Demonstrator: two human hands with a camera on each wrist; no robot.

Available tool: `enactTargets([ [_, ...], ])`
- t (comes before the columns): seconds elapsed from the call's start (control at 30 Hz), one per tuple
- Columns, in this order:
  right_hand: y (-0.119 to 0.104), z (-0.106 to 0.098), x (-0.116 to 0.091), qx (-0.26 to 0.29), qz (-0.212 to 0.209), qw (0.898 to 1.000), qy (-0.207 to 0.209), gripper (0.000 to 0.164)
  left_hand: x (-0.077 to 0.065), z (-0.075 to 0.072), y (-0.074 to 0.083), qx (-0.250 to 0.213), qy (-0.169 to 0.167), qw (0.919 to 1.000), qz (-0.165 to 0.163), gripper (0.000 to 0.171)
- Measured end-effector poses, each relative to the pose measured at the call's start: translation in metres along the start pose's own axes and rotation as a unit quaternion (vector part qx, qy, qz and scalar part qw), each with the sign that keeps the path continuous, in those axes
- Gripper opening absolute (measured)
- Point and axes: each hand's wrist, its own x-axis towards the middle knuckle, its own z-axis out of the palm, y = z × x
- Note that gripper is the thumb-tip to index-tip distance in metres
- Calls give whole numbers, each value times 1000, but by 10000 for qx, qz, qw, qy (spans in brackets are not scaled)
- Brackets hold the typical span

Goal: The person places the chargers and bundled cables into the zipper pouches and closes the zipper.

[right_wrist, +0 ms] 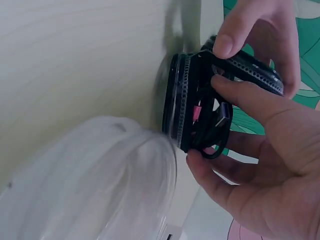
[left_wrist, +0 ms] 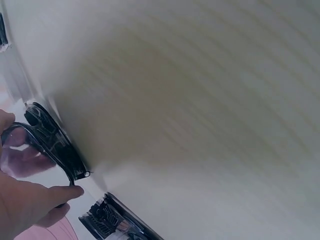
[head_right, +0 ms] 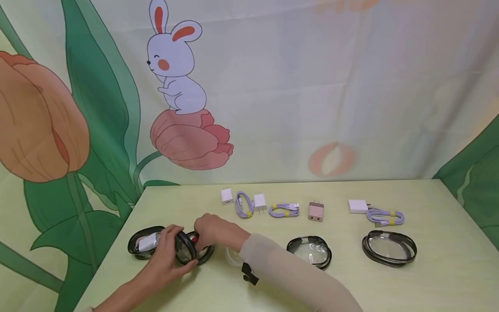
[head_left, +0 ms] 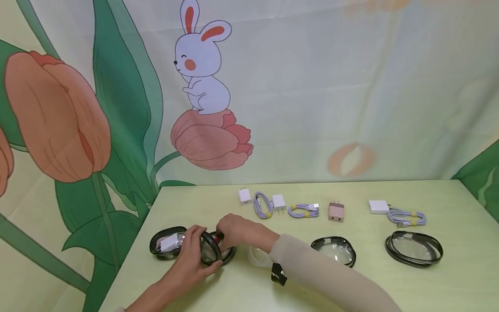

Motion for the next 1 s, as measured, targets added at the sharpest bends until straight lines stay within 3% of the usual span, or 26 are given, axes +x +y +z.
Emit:
enactTargets([
  [0.17, -2, 5, 6, -12, -110, 9999, 79, 14, -1, 2, 0, -130, -10, 9999, 71, 85],
  [0.5, 6, -1, -1, 728, -165, 9969, -258, 34, 1, -1, -3, -89, -87, 9999, -102, 87],
  [0.63, 5, 3, 1, 468, -177, 9987, -62, 36, 1, -2, -5, -76, -33, 10000, -39, 87],
  [0.73, 1, 10, 3, 140, -35, 9996, 246, 30, 2, -2, -6, -42, 10, 10000, 53, 87],
  [0.83, -4, 17, 4, -176, 156, 9986, 478, 34, 2, -1, -7, -6, 18, 9999, 110, 87],
  [1.0, -6, 22, 2, -318, 290, 9979, 480, 42, 1, -1, -7, -79, -39, 10000, -16, 87],
])
